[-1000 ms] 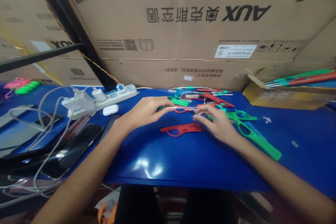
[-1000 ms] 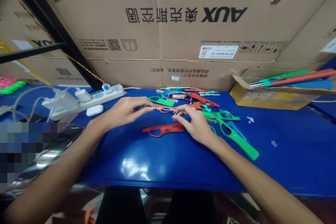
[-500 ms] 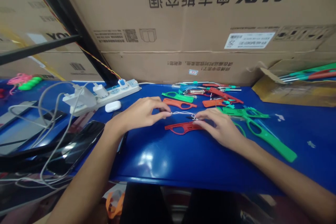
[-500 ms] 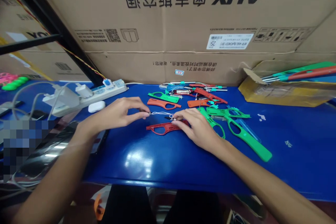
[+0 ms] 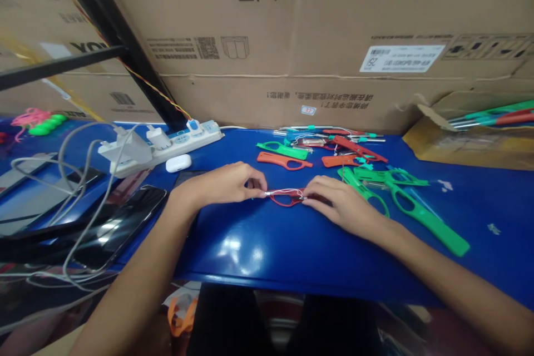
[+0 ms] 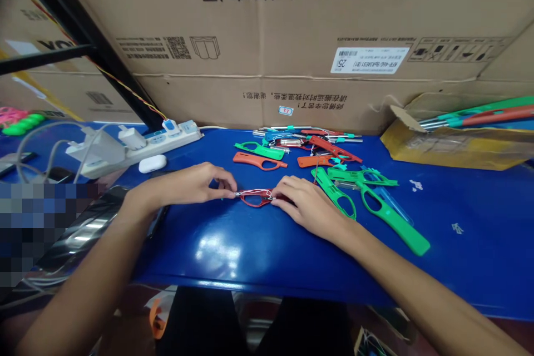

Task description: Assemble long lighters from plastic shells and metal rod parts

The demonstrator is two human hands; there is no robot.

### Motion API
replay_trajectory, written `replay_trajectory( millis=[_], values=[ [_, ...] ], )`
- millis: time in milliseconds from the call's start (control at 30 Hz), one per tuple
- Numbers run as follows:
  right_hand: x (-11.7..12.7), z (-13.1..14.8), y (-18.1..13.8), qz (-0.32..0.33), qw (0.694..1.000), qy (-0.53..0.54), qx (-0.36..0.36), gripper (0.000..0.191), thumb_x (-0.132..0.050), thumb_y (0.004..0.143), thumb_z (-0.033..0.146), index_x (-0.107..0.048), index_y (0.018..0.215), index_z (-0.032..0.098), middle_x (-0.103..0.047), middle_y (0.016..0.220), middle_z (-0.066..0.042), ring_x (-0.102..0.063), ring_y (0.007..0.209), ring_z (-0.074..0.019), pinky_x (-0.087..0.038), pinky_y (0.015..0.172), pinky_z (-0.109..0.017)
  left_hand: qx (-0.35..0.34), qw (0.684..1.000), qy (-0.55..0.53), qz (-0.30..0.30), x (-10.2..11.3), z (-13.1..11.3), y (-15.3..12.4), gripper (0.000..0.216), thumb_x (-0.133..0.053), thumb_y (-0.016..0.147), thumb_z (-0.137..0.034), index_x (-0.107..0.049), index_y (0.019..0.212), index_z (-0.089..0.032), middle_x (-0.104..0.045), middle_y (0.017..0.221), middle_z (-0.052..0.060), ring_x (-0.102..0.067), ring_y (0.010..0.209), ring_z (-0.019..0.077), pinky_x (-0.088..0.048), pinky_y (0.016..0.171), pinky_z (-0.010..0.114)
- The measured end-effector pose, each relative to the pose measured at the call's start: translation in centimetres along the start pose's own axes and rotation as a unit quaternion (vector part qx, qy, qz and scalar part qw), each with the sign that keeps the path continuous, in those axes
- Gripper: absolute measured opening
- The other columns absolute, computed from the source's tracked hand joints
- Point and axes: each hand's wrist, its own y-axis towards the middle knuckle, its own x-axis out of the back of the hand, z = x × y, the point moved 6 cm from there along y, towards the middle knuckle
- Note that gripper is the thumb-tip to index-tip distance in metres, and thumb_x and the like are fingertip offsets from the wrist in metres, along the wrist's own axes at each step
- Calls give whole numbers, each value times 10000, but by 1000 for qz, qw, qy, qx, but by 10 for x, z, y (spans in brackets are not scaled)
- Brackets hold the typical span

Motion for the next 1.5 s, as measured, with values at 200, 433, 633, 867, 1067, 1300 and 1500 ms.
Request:
replay_trajectory(
  millis=[200, 433, 633, 867, 1067, 1300, 1500],
  values=[
    [11, -11, -1, -10, 998, -46, -43, 158, -551, 1025, 321, -675, 1030, 224, -685, 1008, -57, -651, 920, -211, -513, 792, -351, -69, 993, 65, -64, -5, -11, 9, 246, -539, 1013, -351, -734, 1063, -210, -740, 1030, 46, -690, 897, 165, -480, 778, 271],
    [16, -12, -3, -9, 997, -60, -41, 206, -508, 1044, 327, -683, 1046, 218, -690, 1037, -61, -660, 936, -216, -511, 819, -355, -92, 976, 158, -117, -7, -15, 16, 211, -531, 1028, -312, -700, 1035, -187, -692, 1173, 68, -644, 1087, 221, -431, 897, 361],
    [15, -12, -2, -23, 997, -67, -38, 230, -500, 1050, 332, -699, 1050, 217, -706, 1044, -57, -669, 939, -217, -509, 800, -350, -80, 973, 162, -143, -6, -8, 21, 232, -527, 1041, -357, -692, 1046, -194, -718, 1097, 51, -658, 1014, 213, -422, 904, 384],
    [14, -15, -1, -33, 997, -57, -44, 239, -496, 1046, 311, -715, 1030, 215, -721, 1053, -72, -678, 962, -239, -518, 825, -385, -75, 974, 153, -148, -9, -5, 25, 183, -557, 1024, -311, -701, 1032, -198, -727, 1055, 49, -669, 964, 207, -448, 830, 343],
    [10, -13, -1, -36, 995, -75, -47, 262, -470, 1049, 301, -717, 1034, 217, -722, 1034, -80, -671, 960, -251, -520, 823, -407, -77, 974, 134, -167, -8, -5, 27, 181, -569, 1006, -282, -723, 984, -189, -728, 1044, 57, -669, 977, 210, -475, 832, 342],
    [9, -11, 0, -51, 993, -76, -71, 192, -535, 1027, 315, -690, 992, 208, -713, 999, -66, -659, 921, -239, -500, 803, -383, -57, 973, 150, -165, -11, -8, 27, 177, -581, 1003, -286, -727, 965, -193, -741, 1029, 47, -681, 965, 216, -488, 827, 338],
    [10, -17, 0, -70, 991, -57, -102, 191, -600, 992, 377, -677, 905, 226, -710, 923, -44, -657, 836, -219, -477, 724, -342, -53, 967, 172, -180, -13, -9, 27, 195, -565, 1004, -293, -730, 976, -193, -731, 1041, 55, -681, 969, 215, -497, 826, 338]
  ],
)
